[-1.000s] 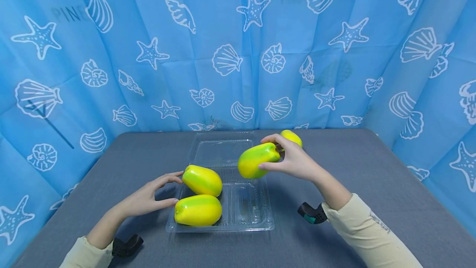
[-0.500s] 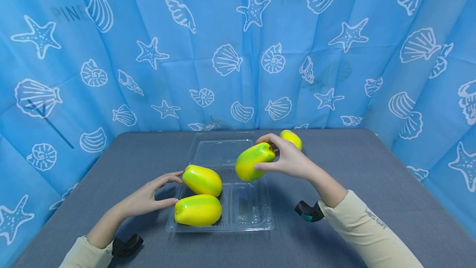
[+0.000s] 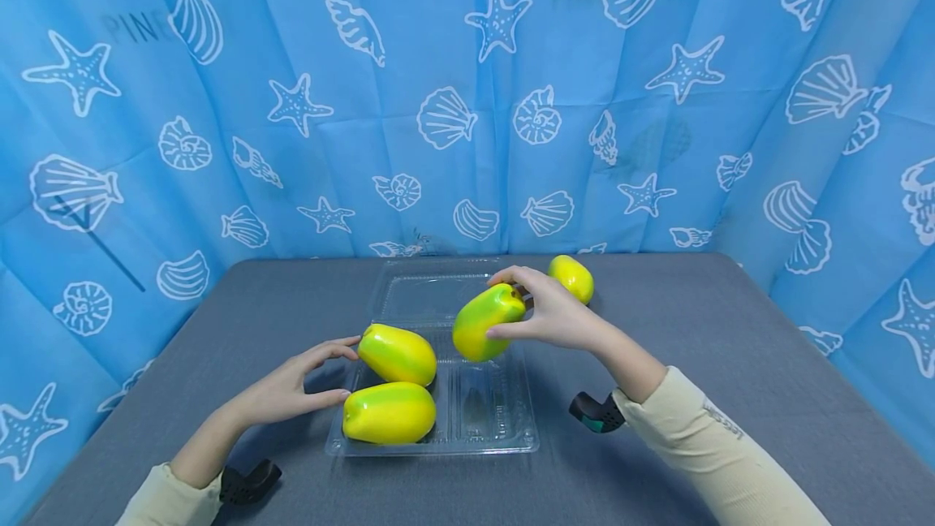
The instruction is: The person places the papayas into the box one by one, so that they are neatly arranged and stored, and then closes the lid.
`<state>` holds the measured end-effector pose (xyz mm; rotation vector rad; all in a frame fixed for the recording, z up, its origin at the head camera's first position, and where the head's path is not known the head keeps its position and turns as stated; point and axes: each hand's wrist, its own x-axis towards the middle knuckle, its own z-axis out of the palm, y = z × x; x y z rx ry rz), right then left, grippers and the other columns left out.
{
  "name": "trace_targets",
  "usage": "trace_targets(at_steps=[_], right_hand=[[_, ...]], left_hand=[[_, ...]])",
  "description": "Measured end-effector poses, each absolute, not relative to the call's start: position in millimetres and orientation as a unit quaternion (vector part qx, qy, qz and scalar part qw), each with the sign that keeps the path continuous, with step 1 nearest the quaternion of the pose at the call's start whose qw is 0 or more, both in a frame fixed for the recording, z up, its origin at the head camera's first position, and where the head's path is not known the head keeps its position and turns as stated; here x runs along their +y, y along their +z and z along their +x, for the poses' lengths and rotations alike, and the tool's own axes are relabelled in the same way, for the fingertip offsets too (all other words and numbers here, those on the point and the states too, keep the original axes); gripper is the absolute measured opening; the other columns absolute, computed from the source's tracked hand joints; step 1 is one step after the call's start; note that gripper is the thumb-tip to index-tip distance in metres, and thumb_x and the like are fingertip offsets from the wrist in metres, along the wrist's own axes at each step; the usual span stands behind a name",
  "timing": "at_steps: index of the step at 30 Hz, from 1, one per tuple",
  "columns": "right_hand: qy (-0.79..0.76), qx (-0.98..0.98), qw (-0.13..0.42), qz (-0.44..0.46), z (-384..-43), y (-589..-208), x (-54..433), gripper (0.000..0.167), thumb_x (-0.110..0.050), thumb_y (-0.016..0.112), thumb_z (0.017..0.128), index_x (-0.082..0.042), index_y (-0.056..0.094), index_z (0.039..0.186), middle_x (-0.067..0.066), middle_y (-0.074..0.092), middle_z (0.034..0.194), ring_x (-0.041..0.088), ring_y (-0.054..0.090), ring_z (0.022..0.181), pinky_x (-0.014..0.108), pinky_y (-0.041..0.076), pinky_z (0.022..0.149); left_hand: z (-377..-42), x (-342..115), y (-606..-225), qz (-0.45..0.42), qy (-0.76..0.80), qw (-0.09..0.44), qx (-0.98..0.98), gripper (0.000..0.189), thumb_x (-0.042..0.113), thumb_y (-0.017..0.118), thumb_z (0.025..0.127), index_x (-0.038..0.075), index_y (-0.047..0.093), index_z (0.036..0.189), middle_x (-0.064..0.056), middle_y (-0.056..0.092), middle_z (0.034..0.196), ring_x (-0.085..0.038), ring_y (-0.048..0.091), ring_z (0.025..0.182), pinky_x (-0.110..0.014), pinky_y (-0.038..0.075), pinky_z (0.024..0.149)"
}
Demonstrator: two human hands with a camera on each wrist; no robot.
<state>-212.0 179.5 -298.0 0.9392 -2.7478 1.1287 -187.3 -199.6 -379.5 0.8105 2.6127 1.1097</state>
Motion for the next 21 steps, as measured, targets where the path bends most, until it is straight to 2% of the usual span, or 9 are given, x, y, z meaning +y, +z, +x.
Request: trace_targets(at_steps=[6, 21], right_hand=[[0.353, -0.882, 0.013, 0.311, -212.2, -297.7, 175.1, 0.057, -0.022, 0.079, 0.074, -0.005, 0.053, 0.121, 0.008, 0.058, 0.116, 0.02, 0.053, 0.093, 0.032, 0.052, 0.081], [0.329, -0.89, -0.012, 0.317, -217.3, -300.2, 167.4, 0.058, -0.025, 0.078, 0.075, -0.009, 0.054, 0.124, 0.009, 0.056, 0.116, 0.018, 0.051, 0.096, 0.032, 0.053, 0.081]], left_hand=[[-187.4, -199.8, -379.7, 0.275, 0.377, 0.096, 0.879, 0.04, 0.035, 0.063, 0.088, 0.02, 0.051, 0.123, -0.012, 0.034, 0.15, -0.04, 0.031, 0.137, -0.066, 0.031, 0.102], [-186.7, -199.8, -379.5, 0.271, 0.38, 0.1, 0.879, 0.04, 0.035, 0.063, 0.088, 0.02, 0.051, 0.123, -0.012, 0.034, 0.15, -0.039, 0.031, 0.137, -0.066, 0.031, 0.103]])
